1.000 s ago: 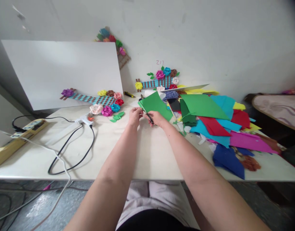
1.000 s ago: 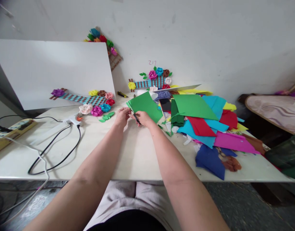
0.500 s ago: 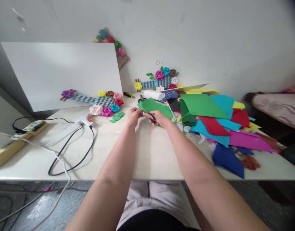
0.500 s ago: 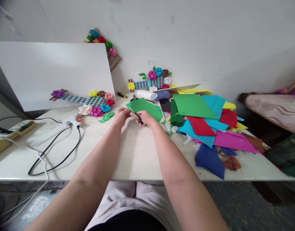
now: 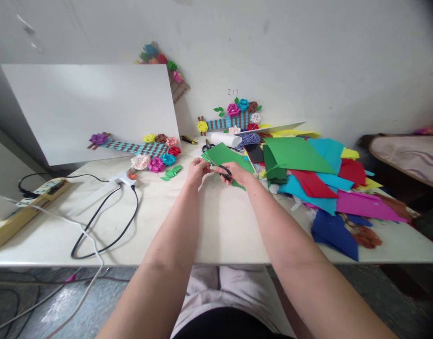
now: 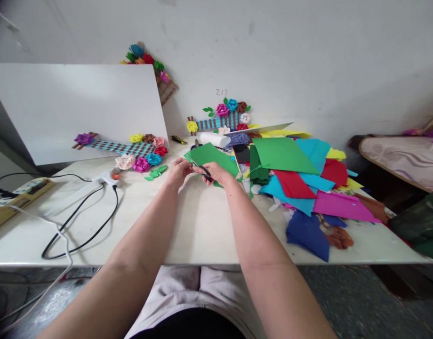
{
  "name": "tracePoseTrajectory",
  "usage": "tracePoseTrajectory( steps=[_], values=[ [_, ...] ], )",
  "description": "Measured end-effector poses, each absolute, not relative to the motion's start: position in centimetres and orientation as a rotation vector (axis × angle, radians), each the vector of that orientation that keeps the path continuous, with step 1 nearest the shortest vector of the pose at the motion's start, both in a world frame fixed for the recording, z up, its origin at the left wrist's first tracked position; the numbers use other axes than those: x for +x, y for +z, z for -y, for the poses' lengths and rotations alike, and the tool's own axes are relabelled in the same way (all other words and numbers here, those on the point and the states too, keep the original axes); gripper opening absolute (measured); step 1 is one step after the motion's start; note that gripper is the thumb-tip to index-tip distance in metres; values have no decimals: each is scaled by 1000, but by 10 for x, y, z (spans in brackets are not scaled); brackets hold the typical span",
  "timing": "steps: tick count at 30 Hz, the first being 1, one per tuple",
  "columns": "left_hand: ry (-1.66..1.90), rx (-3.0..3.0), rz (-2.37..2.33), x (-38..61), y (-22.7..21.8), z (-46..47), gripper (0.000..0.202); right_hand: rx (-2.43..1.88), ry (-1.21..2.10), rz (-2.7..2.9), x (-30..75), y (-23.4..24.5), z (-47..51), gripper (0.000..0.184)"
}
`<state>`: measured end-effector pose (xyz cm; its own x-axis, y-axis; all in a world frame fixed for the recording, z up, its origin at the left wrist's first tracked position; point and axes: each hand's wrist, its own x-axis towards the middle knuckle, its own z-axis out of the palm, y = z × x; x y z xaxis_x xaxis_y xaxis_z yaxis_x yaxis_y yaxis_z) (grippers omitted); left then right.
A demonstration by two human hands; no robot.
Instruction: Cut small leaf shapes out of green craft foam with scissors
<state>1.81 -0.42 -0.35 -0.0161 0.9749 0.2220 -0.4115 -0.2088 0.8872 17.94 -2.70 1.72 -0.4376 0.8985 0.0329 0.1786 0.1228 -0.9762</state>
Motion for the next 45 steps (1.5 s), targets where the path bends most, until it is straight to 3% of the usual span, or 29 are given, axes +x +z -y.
tracePoseTrajectory(
  steps=[19,37,45],
  values=[
    [1495,981,-625,12,-3,5,17,-1026,1338,1778,181,14,23,37],
    [1407,1054,-622,8,-5,4,14,-1096,1456,1835,189,38,22,46],
    [1445,982,-661,10,-8,1,20,-1039,1542,1707,185,38,25,42]
  ],
)
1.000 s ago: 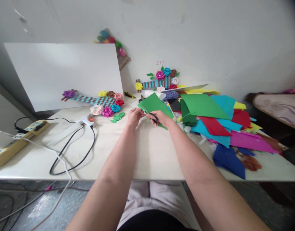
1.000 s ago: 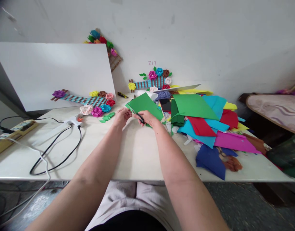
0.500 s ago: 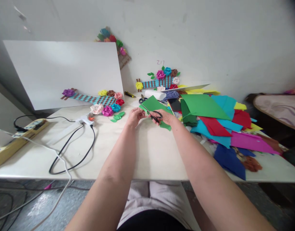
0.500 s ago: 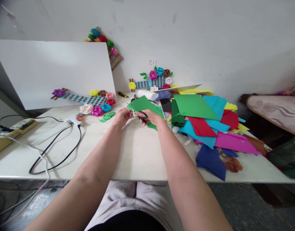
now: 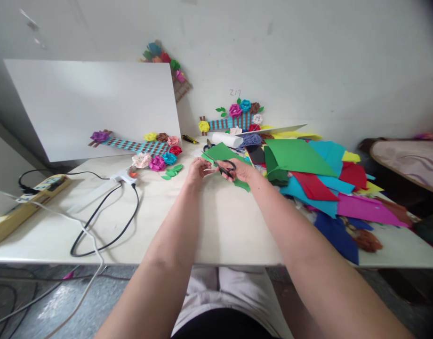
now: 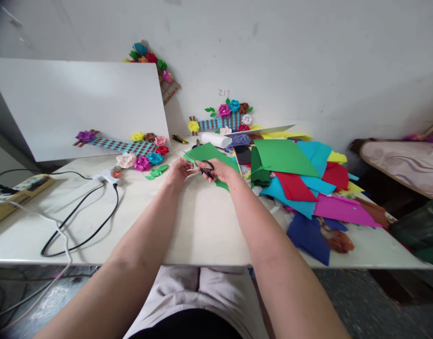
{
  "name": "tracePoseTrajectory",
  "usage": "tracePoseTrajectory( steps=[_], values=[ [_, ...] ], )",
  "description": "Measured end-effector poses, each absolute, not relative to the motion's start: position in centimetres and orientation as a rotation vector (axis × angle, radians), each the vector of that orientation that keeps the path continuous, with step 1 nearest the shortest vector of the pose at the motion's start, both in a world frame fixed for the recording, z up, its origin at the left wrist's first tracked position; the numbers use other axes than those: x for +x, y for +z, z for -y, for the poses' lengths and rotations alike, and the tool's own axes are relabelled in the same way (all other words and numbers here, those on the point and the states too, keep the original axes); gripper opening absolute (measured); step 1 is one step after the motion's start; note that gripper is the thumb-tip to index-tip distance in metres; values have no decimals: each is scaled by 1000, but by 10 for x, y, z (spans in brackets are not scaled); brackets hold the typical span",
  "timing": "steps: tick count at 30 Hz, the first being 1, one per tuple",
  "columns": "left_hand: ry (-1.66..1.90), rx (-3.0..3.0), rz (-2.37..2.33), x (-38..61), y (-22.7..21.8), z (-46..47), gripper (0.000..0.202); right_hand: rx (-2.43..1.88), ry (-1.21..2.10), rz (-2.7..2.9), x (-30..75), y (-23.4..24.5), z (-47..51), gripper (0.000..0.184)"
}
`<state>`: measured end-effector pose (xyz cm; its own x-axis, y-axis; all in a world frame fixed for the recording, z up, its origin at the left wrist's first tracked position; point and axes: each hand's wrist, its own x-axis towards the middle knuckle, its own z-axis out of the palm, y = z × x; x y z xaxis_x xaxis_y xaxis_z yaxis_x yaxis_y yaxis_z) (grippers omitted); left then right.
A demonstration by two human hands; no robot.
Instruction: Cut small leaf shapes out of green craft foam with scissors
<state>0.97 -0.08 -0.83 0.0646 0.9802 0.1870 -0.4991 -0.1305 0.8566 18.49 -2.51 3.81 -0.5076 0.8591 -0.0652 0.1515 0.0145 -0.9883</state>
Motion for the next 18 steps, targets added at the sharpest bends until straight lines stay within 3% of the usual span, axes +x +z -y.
tracePoseTrajectory(
  steps=[9,18],
  values=[
    [1376,1119,-550,16,-3,14,39,-871,1638,1610,177,33,20,45],
    [1380,1113,-517,14,-5,11,39,-864,1678,1590,175,29,19,44]
  ],
)
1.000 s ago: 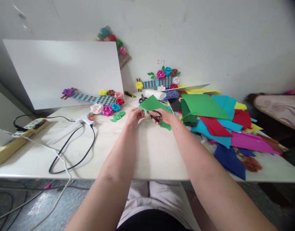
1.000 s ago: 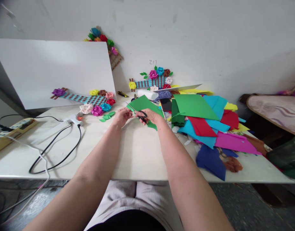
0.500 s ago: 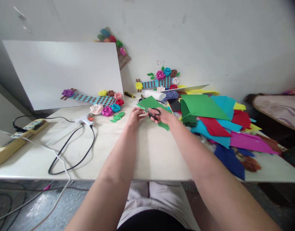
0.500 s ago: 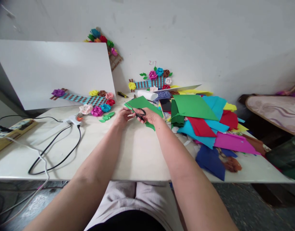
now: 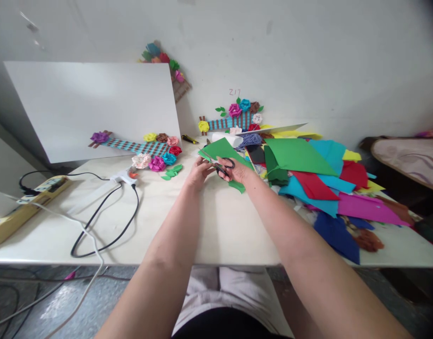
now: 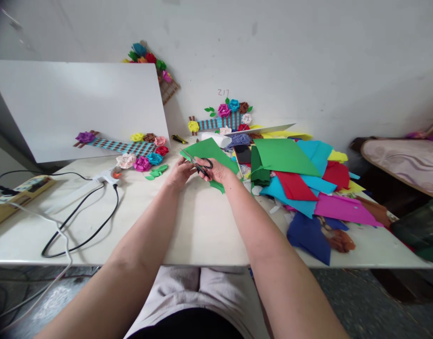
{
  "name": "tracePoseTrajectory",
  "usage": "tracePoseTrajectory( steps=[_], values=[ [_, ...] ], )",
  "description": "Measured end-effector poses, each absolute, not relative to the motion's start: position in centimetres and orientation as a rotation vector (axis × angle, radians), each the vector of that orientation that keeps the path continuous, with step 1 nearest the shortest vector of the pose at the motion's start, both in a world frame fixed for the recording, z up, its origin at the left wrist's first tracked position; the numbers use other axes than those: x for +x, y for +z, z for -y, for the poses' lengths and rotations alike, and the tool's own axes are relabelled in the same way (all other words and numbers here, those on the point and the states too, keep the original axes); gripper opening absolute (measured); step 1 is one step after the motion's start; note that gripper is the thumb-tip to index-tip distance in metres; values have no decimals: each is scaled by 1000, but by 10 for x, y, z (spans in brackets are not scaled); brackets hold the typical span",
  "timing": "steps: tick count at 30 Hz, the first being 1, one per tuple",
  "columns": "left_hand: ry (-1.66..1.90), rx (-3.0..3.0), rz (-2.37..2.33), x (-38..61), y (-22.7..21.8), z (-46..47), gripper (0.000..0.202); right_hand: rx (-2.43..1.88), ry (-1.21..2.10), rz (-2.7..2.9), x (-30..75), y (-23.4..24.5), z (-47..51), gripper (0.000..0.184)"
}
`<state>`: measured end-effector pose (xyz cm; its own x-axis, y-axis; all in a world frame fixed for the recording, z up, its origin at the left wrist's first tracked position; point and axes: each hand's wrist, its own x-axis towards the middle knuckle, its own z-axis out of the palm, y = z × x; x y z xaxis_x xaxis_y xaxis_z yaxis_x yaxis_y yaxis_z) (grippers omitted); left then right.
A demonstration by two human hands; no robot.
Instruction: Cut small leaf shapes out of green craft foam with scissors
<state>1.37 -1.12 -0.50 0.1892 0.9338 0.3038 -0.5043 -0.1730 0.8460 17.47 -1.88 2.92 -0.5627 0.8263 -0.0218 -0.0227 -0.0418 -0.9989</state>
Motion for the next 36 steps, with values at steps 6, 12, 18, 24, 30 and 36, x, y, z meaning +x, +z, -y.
tracePoseTrajectory(
  steps=[6,12,18,24,30,36],
  values=[
    [1429,1027,-571,15,-6,6,24,-869,1729,1572,172,28,18,42],
    [1396,1096,-564,14,-7,5,18,-906,1722,1577,176,34,17,43],
    [1300,1129,-554,12,-9,3,20,-946,1609,1736,186,44,18,41],
    [1273,1157,-565,17,-8,9,23,-936,1529,1742,181,33,23,41],
    [1220,1252,-651,16,-8,13,21,-885,1394,1743,177,13,22,39],
    [1279,1244,-811,15,-13,10,18,-929,1365,1685,172,-4,23,34]
  ],
)
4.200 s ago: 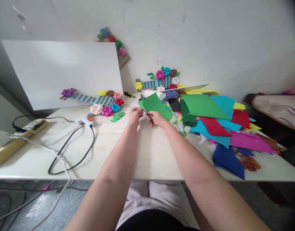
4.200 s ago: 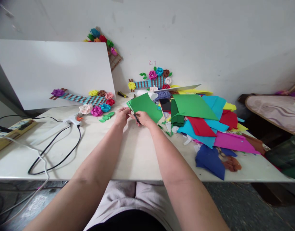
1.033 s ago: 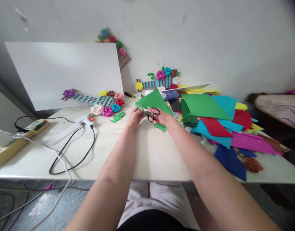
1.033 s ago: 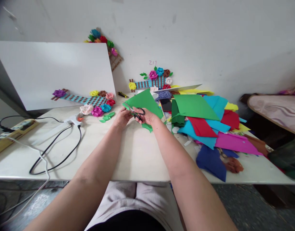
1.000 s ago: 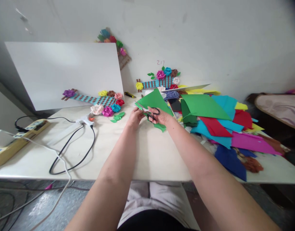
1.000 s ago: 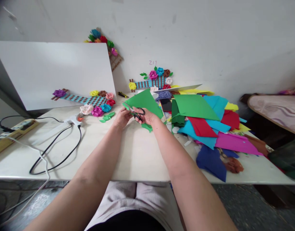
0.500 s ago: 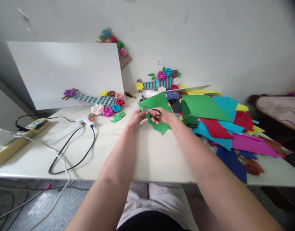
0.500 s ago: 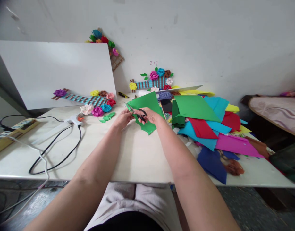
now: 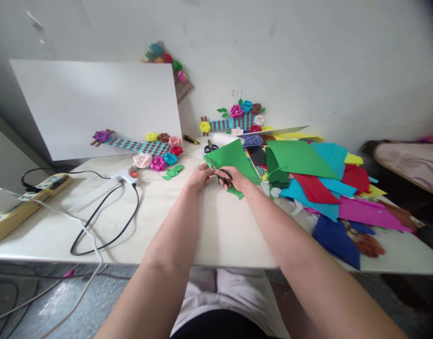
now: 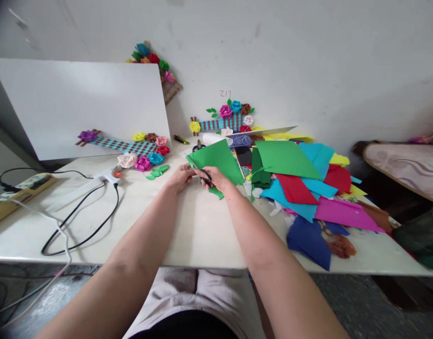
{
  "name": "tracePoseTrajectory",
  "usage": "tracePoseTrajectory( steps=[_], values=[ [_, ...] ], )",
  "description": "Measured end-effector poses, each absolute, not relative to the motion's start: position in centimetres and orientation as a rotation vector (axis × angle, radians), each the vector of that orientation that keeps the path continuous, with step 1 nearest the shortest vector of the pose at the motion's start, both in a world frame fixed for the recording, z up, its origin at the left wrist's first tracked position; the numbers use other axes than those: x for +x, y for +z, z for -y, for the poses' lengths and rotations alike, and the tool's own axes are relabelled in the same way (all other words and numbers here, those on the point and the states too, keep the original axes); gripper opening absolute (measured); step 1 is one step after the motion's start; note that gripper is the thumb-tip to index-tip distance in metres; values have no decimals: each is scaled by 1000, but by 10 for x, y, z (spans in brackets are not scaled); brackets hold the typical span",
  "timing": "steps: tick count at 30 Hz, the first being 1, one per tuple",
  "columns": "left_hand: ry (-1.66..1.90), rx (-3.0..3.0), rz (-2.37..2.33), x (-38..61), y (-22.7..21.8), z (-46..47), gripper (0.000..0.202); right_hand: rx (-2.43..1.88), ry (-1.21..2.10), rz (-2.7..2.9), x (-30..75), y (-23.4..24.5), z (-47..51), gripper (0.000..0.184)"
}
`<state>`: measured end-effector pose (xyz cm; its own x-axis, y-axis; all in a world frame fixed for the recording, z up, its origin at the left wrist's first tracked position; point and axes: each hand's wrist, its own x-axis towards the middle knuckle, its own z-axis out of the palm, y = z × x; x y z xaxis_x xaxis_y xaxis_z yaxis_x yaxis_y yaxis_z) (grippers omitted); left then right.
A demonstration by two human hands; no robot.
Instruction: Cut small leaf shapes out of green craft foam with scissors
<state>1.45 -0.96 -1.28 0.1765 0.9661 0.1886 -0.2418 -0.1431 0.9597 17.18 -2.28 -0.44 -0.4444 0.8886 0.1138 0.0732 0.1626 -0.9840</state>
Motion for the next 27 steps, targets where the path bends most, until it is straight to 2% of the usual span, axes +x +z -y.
tracePoseTrajectory(
  steps=[7,10,12,19,27],
  values=[
    [1404,895,-751,18,-15,5,25,-937,1386,1557,165,-11,22,31],
    [1525,796,-843,17,-13,3,20,-948,1374,1523,164,-11,23,31],
    [1571,818,-901,16,-12,4,18,-941,1371,1511,164,-11,24,32],
    [1541,1098,-927,15,-13,8,29,-933,1377,1522,164,-12,23,36],
    [1516,1117,-922,14,-12,8,27,-947,1358,1546,162,-10,26,37]
  ],
)
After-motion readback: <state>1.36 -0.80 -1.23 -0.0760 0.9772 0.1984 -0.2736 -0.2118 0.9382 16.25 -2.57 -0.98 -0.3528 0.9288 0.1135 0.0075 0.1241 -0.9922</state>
